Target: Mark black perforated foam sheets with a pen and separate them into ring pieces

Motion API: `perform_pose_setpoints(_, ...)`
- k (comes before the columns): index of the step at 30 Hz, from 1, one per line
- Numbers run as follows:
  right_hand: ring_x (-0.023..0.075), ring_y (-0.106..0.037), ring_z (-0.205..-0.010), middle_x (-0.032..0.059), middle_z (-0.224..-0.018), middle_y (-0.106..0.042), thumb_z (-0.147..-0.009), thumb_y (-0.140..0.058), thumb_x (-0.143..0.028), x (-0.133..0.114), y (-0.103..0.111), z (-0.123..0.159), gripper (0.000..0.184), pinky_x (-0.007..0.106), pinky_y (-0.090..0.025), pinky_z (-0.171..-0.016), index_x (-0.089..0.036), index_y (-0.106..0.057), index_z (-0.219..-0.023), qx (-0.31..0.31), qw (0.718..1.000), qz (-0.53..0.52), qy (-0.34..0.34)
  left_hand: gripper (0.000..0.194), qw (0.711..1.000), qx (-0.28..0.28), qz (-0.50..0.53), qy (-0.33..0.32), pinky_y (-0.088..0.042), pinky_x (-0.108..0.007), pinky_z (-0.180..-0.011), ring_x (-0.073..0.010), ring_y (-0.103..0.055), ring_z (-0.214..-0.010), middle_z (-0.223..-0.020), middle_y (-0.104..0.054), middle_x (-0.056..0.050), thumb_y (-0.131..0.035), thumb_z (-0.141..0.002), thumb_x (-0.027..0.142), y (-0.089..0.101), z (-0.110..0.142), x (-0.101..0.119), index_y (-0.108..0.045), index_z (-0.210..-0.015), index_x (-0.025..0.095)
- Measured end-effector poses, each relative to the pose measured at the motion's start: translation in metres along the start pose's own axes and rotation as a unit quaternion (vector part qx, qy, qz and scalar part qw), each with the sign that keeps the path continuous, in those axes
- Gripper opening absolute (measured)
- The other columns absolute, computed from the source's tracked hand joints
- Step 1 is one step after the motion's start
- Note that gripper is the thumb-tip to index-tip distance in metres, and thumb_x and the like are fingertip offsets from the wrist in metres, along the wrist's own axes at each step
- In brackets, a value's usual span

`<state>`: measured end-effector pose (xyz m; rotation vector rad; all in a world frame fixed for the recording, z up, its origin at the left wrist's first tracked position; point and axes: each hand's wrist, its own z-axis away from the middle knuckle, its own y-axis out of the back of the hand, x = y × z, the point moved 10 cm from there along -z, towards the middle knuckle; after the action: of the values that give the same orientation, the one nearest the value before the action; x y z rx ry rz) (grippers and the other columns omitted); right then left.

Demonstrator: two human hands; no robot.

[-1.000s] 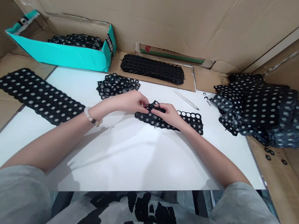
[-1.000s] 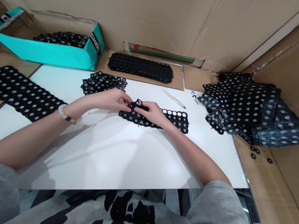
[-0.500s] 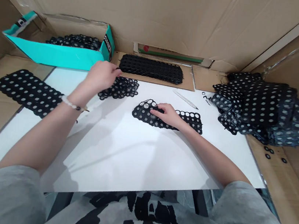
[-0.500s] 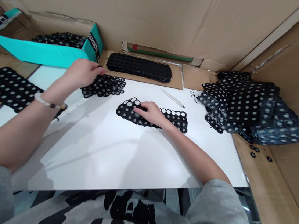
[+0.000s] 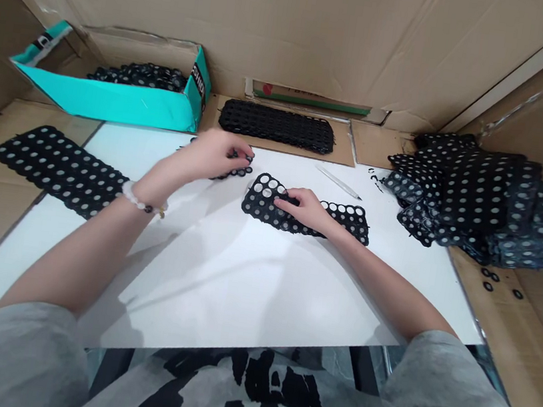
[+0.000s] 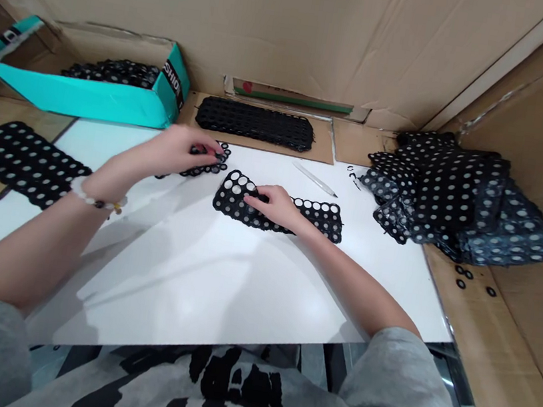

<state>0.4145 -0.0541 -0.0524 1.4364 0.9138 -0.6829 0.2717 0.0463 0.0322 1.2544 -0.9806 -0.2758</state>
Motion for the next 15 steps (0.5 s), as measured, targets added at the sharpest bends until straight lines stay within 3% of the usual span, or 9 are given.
perform_pose_setpoints(2,0.0157,-0.052,-0.071,-0.0001,-0.07,-0.062,-0.088,-0.062,-0.054,-0.001,0.0,-0.001,0.041,0.027,-0.037,-0.068,-0.017,-0.064,-0.072,0.0,1.0,-0.006,0.008,0.038,0.995,-0.065,0.016,-0.073,-0.048,-0.033,-0.086,-0.0234,-0.068,-0.093,-0.106,-0.079,-0.008,-0.06,-0.087,0.043,-0.031,0.004,0.033,-0.08,-0.109,0.019)
perform_pose_setpoints(3,0.0156,-0.052,-0.071,-0.0002,-0.07,-0.062,-0.088,-0.062,-0.055,-0.001,-0.001,-0.001,0.041,0.027,-0.036,-0.068,-0.017,-0.064,-0.072,-0.002,1.0,-0.013,0.014,0.034,0.993,-0.071,0.01,-0.096,-0.048,-0.031,-0.083,-0.0226,-0.069,-0.09,-0.101,-0.079,-0.007,-0.062,-0.087,0.042,-0.042,0.006,0.045,-0.081,-0.104,0.019)
perform_pose_setpoints(7,0.0137,-0.044,-0.066,-0.0018,-0.061,-0.049,-0.089,-0.058,-0.057,0.0,0.0,-0.005,0.047,0.028,-0.034,-0.065,-0.018,-0.054,-0.062,-0.018,0.999,-0.04,0.022,0.025,0.989,-0.069,0.007,-0.133,-0.044,-0.028,-0.072,-0.0206,-0.066,-0.077,-0.088,-0.078,-0.007,-0.067,-0.085,0.038,-0.074,0.008,0.06,-0.082,-0.094,0.02)
perform_pose_setpoints(9,0.0133,-0.041,-0.064,-0.0025,-0.058,-0.043,-0.089,-0.056,-0.056,0.002,-0.001,-0.007,0.049,0.028,-0.033,-0.064,-0.02,-0.048,-0.057,-0.034,0.998,-0.052,0.014,0.027,0.988,-0.075,0.041,-0.131,-0.041,-0.028,-0.067,-0.0186,-0.063,-0.069,-0.083,-0.078,-0.006,-0.067,-0.086,0.04,-0.08,0.008,0.057,-0.081,-0.093,0.019)
perform_pose_setpoints(15,0.0171,-0.053,-0.078,0.0001,-0.076,-0.061,-0.081,-0.059,-0.037,-0.005,-0.003,-0.006,0.02,0.03,-0.038,-0.075,-0.018,-0.062,-0.077,-0.089,0.995,-0.035,0.038,0.034,0.99,-0.057,0.092,-0.093,-0.034,-0.028,-0.06,-0.0147,-0.049,-0.056,-0.064,-0.069,-0.003,-0.055,-0.091,0.039,-0.079,0.008,0.051,-0.077,-0.08,0.015)
